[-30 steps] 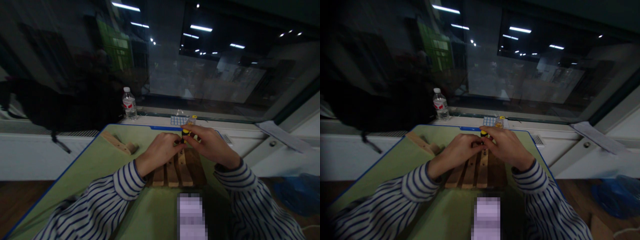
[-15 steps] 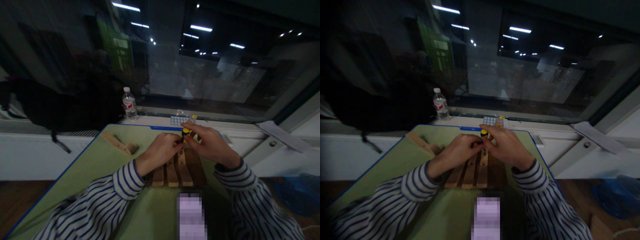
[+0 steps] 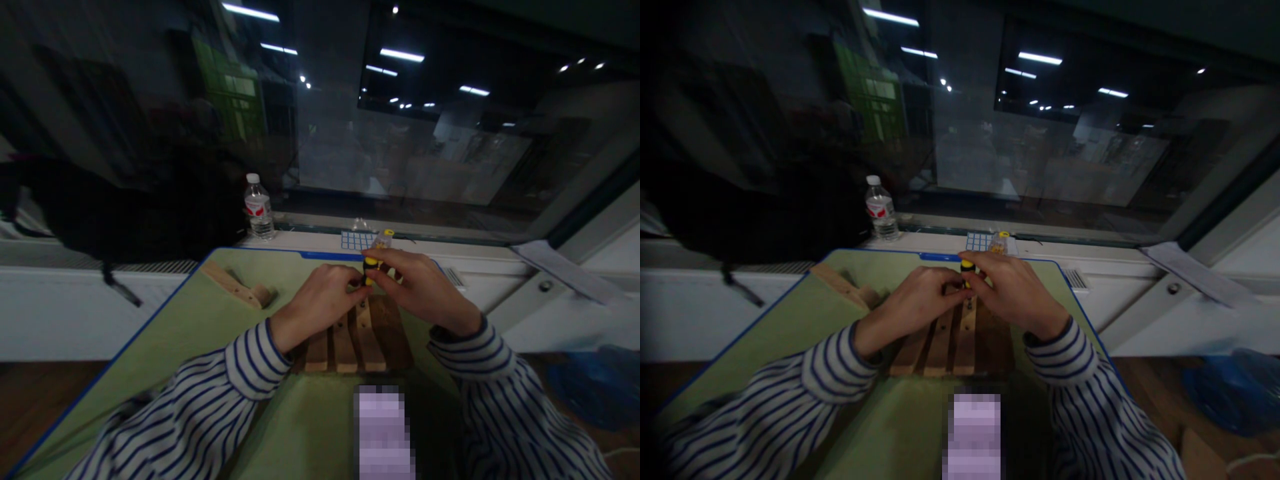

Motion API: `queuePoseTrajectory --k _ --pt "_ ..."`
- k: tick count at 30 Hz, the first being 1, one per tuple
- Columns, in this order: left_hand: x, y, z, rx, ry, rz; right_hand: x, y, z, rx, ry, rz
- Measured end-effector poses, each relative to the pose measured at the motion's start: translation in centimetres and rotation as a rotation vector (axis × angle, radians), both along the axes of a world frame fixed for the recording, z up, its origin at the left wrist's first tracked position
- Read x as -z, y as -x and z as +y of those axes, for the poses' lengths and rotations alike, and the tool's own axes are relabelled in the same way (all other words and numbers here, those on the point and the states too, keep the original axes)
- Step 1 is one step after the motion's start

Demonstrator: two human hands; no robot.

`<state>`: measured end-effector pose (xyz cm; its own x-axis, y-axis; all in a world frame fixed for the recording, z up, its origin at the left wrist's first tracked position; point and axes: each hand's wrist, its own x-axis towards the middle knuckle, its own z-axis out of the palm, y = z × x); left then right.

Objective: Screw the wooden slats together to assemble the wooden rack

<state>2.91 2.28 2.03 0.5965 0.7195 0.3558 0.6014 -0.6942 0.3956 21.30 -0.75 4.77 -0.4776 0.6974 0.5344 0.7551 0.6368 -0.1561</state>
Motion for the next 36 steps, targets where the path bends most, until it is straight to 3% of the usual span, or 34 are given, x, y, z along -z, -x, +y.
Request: queuePoseTrajectory --k 36 --pt "0.23 0.04 0.09 -0.008 -0.023 0.01 -0.09 0.3 -0.05 0.013 0.005 0.011"
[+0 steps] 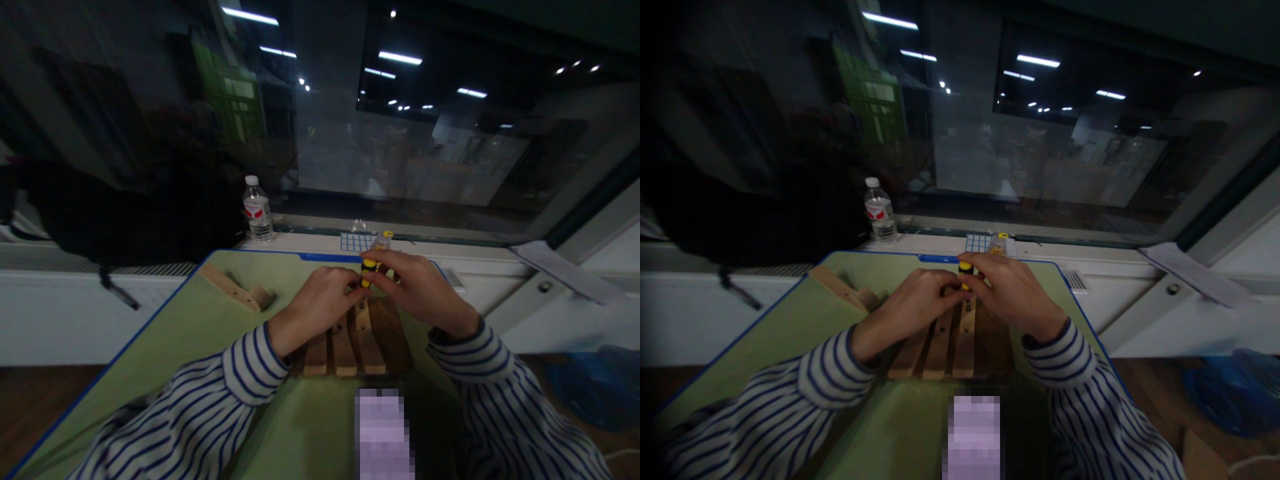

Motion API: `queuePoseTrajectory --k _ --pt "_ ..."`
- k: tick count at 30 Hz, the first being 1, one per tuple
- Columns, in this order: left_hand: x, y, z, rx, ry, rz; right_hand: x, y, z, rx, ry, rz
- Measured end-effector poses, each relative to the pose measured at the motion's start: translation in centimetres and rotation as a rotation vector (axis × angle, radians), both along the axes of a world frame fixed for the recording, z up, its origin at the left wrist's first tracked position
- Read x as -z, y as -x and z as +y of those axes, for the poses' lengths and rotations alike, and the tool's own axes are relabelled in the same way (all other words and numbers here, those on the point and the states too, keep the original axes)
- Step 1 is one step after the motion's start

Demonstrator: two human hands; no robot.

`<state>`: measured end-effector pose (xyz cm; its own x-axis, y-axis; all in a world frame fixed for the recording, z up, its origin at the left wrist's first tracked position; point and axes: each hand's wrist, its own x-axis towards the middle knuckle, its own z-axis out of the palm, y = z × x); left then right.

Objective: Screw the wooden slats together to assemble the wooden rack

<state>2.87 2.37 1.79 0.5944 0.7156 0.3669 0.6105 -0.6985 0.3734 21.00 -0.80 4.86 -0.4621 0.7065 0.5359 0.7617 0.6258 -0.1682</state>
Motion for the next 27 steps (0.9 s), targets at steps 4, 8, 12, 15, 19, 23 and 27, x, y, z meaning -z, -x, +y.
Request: queuePoseTrajectory --k 4,8,12,15,19,23,27 --pt "-0.05 0.02 -0.06 0.007 0.004 -0.004 0.11 -0.03 -0.01 0.001 0.002 0.004" --pt "-0.15 0.04 -0.22 0.009 0.011 -0.01 0.14 -0.03 -0.05 -0.01 0.011 0.006" --pt "-0.03 -0.03 -0.26 0.017 0.006 -0.02 0.3 -0.12 0.08 -0.024 -0.006 -0.006" --pt "-0.06 -0.09 -0.28 0.014 -0.004 -0.018 0.45 -0.21 0.2 -0.027 -0.018 -0.011" --pt "-0.39 -0.12 -0.32 0.009 0.021 -0.001 0.39 -0.18 0.22 -0.012 -0.019 -0.003" --pt "-0.57 -0.11 -0.31 0.0 0.042 0.017 0.14 -0.13 0.19 -0.004 -0.004 -0.002" --pt "-0.45 -0.08 -0.33 0.002 0.036 0.026 -0.05 -0.1 0.13 0.002 0.013 0.008"
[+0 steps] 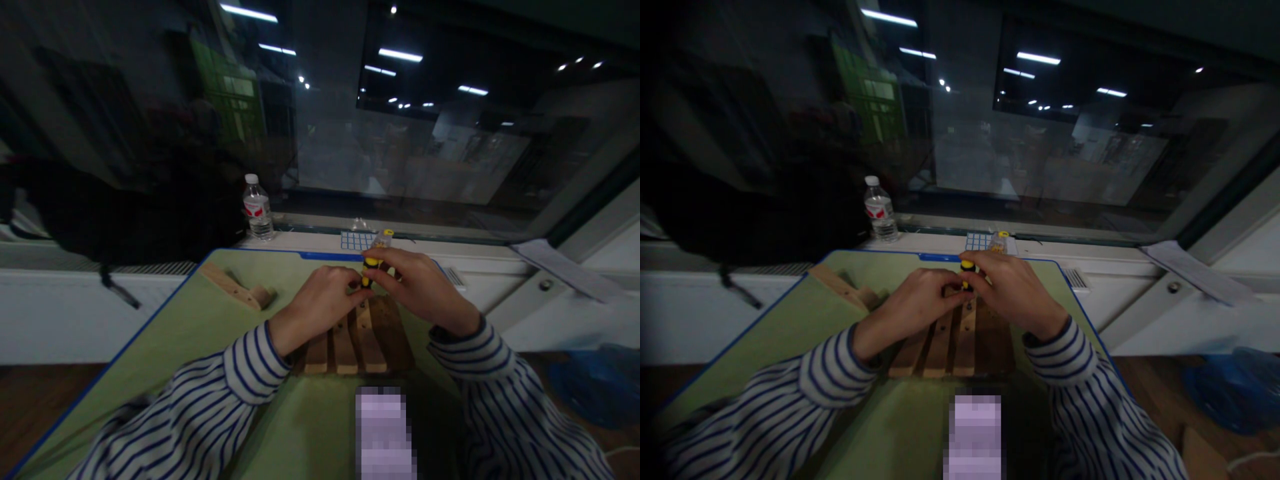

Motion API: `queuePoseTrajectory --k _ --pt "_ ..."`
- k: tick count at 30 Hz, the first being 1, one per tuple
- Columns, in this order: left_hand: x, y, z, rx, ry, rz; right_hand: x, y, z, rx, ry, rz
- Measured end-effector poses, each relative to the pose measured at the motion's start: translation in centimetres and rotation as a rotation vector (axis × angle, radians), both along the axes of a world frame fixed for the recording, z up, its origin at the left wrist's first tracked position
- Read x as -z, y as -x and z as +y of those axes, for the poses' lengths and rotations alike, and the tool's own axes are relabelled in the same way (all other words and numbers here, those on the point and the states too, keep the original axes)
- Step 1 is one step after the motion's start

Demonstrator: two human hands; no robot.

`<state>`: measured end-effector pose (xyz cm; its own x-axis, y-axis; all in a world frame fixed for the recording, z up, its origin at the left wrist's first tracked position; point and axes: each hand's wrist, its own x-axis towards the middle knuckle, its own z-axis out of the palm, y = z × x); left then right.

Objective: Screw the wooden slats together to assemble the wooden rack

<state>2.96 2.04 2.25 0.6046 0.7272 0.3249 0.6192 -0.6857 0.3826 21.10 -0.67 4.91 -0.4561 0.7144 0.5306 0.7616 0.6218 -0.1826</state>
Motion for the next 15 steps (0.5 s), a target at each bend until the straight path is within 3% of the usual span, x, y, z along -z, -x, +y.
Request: queuePoseTrajectory --k 15 --pt "0.12 0.09 -0.07 0.019 0.004 -0.01 0.21 0.04 -0.17 0.005 0.01 -0.025"
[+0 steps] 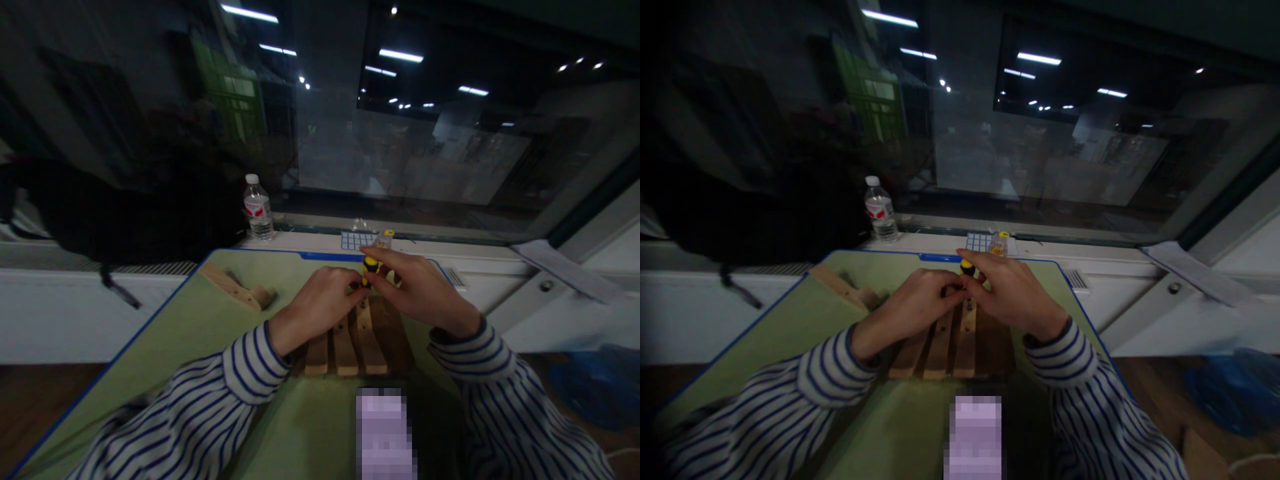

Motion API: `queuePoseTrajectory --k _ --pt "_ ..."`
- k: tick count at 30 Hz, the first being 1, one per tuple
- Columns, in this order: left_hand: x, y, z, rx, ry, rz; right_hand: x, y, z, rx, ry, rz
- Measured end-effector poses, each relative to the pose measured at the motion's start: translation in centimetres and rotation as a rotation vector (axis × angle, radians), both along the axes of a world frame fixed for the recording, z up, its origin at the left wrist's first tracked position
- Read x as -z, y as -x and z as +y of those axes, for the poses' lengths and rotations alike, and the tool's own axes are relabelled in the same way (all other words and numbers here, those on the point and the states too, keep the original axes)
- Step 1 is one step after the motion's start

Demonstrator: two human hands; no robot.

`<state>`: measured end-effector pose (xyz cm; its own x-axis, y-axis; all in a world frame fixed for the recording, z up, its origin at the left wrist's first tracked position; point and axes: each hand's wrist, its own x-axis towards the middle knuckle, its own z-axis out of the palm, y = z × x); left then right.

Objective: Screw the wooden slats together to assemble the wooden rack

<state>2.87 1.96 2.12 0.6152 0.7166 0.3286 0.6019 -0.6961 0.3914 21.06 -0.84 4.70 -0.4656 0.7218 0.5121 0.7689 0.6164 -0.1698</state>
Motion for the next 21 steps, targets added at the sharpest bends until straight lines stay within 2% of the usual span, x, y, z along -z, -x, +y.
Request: queuePoseTrajectory --k 21 --pt "-0.15 -0.05 -0.06 -0.026 0.025 0.016 -0.26 0.16 -0.06 0.027 0.014 0.021"
